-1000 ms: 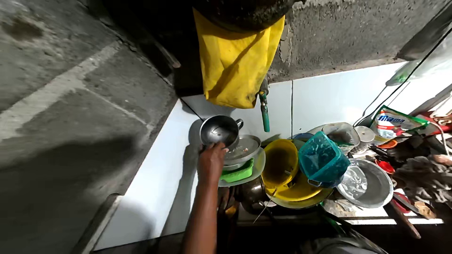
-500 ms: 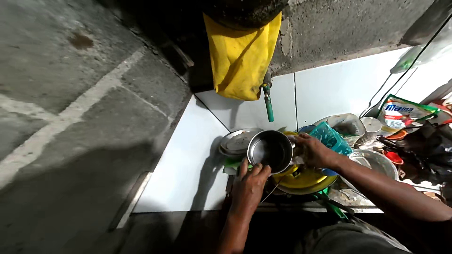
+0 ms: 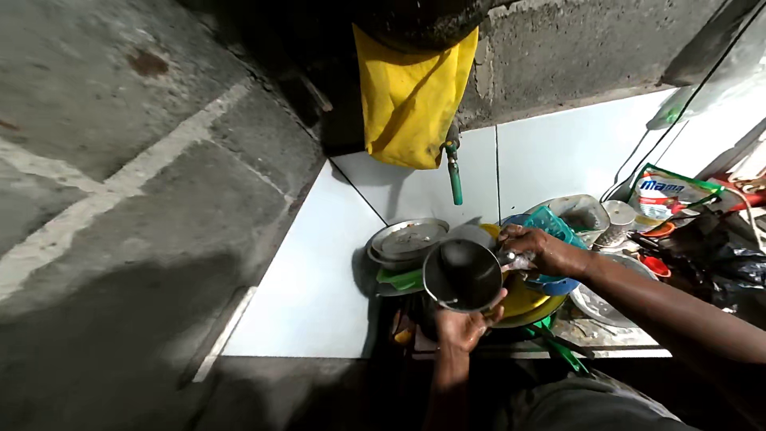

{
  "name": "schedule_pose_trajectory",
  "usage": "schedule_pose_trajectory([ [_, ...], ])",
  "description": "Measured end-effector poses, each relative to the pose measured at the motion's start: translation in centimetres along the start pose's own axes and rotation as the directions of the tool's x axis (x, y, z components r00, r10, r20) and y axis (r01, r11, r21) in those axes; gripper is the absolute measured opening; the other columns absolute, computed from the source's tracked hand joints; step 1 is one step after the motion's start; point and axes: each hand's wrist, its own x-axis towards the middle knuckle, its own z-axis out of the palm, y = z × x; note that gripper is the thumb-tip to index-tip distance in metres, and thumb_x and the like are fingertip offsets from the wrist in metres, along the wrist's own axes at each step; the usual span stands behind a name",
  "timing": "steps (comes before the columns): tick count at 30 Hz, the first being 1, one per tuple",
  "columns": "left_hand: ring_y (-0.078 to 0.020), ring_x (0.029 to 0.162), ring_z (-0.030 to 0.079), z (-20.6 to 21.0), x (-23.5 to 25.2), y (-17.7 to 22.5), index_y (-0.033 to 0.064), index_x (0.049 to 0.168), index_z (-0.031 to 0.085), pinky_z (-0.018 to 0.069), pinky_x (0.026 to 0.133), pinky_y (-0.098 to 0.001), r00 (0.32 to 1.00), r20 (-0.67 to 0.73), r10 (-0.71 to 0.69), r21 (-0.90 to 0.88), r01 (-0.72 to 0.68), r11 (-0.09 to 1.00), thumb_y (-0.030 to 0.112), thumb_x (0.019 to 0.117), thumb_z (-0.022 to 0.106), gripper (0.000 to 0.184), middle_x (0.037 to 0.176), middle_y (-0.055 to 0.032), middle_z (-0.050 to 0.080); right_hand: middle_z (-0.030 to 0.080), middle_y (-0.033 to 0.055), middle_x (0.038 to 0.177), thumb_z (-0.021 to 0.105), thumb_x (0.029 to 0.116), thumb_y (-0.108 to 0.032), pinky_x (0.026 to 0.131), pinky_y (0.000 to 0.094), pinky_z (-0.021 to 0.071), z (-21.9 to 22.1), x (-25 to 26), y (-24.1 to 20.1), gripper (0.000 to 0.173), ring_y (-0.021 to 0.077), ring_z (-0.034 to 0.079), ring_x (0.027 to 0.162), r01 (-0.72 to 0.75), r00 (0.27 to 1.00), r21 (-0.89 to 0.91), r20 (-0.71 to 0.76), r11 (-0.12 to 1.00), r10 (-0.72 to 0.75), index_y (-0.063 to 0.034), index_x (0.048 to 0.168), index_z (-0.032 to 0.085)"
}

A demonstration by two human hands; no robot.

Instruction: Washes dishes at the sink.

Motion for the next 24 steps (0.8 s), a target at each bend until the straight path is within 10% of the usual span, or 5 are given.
schedule_pose_trajectory([
  [6, -0.027, 0.086, 0.072, 0.6, 2.2, -1.5, 0.0153, 0.11, 0.063, 0.0611, 0.068, -0.0473, 0.978, -0.158, 0.134, -0.217, -0.167, 0.962, 0.067, 0.1011, 0.015, 0.071, 0.097, -0.0104, 0.073, 0.067, 0.0179, 0.118, 0.08, 0.0834, -0.007, 0.094, 0.0337, 0.0551, -2.1, -0.2, -0.2, 0.015, 0.0228, 0.065, 0.107, -0.018, 0.992, 0.001, 0.127, 1.0, 0.018, 0.0003, 0.096, 0.078],
  [12, -0.0251, 0.096, 0.072, 2.0, 5.3, -0.4, 0.0161, 0.118, 0.064, 0.0614, 0.076, -0.0504, 0.912, -0.073, 0.404, -0.271, -0.408, 0.872, 0.075, 0.0979, 0.02, 0.076, 0.104, -0.0091, 0.073, 0.062, 0.0101, 0.118, 0.074, 0.0906, -0.02, 0.075, 0.0246, 0.0589, -6.8, 1.2, -3.7, 0.038, 0.0086, 0.065, 0.085, -0.194, 0.972, -0.083, -0.153, 0.977, 0.18, -0.0058, 0.126, 0.07],
  [17, -0.0137, 0.092, 0.067, 2.7, 6.4, -0.8, 0.0128, 0.115, 0.062, 0.0587, 0.077, -0.0359, 0.863, -0.123, 0.49, -0.164, -0.505, 0.847, 0.061, 0.1057, 0.02, 0.065, 0.097, -0.0037, 0.069, 0.065, 0.0014, 0.105, 0.075, 0.093, -0.034, 0.086, 0.0182, 0.0559, -4.4, 2.2, -8.5, 0.026, 0.0022, 0.063, 0.1, 0.171, 0.896, -0.105, -0.397, 0.98, -0.199, -0.0083, 0.094, 0.074],
  [20, -0.0112, 0.072, 0.068, 3.0, 7.1, -1.9, 0.0127, 0.098, 0.063, 0.0592, 0.06, -0.0317, 0.878, -0.163, 0.45, -0.171, -0.474, 0.864, 0.063, 0.1036, 0.025, 0.063, 0.079, -0.0015, 0.069, 0.065, 0.0104, 0.099, 0.064, 0.1023, -0.033, 0.095, 0.0289, 0.0523, 1.7, 1.8, -5.5, 0.027, 0.0176, 0.063, 0.103, 0.284, 0.867, -0.29, -0.328, 0.914, -0.374, -0.0084, 0.093, 0.07],
  [24, -0.0149, 0.093, 0.069, 7.4, 5.8, -2.0, 0.0196, 0.119, 0.059, 0.0607, 0.076, -0.0412, 0.816, -0.23, 0.531, -0.147, -0.569, 0.809, 0.069, 0.1002, 0.027, 0.062, 0.101, -0.001, 0.07, 0.069, 0.0278, 0.112, 0.062, 0.097, -0.01, 0.091, 0.058, 0.0556, 6.0, 2.0, -1.0, 0.022, 0.0443, 0.068, 0.107, -0.213, 0.973, -0.494, -0.033, 0.843, 0.226, 0.0055, 0.111, 0.07],
])
